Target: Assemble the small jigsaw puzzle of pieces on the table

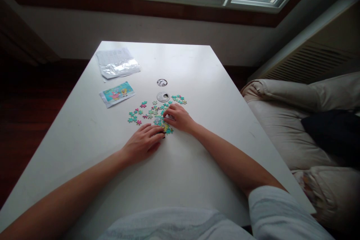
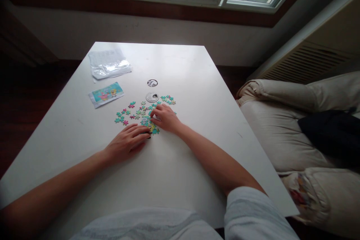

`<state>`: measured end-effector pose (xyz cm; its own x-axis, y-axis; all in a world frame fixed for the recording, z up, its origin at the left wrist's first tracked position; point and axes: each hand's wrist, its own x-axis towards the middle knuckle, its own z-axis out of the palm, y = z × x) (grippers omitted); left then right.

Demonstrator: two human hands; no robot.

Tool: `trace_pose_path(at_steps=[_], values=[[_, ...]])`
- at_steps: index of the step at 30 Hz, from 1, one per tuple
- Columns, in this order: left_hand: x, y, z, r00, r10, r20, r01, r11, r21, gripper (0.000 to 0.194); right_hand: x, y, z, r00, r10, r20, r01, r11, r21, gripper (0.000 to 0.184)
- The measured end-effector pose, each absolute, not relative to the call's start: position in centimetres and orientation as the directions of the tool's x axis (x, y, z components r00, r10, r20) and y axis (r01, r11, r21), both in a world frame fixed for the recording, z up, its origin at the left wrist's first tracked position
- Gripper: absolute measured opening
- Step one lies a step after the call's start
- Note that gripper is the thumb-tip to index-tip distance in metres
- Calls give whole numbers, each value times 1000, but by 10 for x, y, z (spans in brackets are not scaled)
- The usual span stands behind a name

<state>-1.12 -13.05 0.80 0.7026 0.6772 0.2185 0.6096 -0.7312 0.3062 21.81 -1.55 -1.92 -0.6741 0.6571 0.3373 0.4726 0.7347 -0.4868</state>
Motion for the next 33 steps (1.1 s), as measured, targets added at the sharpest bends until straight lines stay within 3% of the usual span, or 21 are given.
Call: trace_pose_path(at_steps=[6, 14, 33], values=[[-10, -131, 9, 698, 680, 224, 608, -728, 317, 31, 214, -19, -17, -665, 667, 336, 495, 731, -470, 10], [-12, -130, 7, 703, 679, 209, 608, -727, 317, 32, 226, -9, -11, -765, 568, 302, 369, 772, -518, 21], [-11, -130, 8, 696, 680, 229, 606, -728, 320, 32, 228, -7, -13, -736, 613, 286, 434, 752, -497, 8]])
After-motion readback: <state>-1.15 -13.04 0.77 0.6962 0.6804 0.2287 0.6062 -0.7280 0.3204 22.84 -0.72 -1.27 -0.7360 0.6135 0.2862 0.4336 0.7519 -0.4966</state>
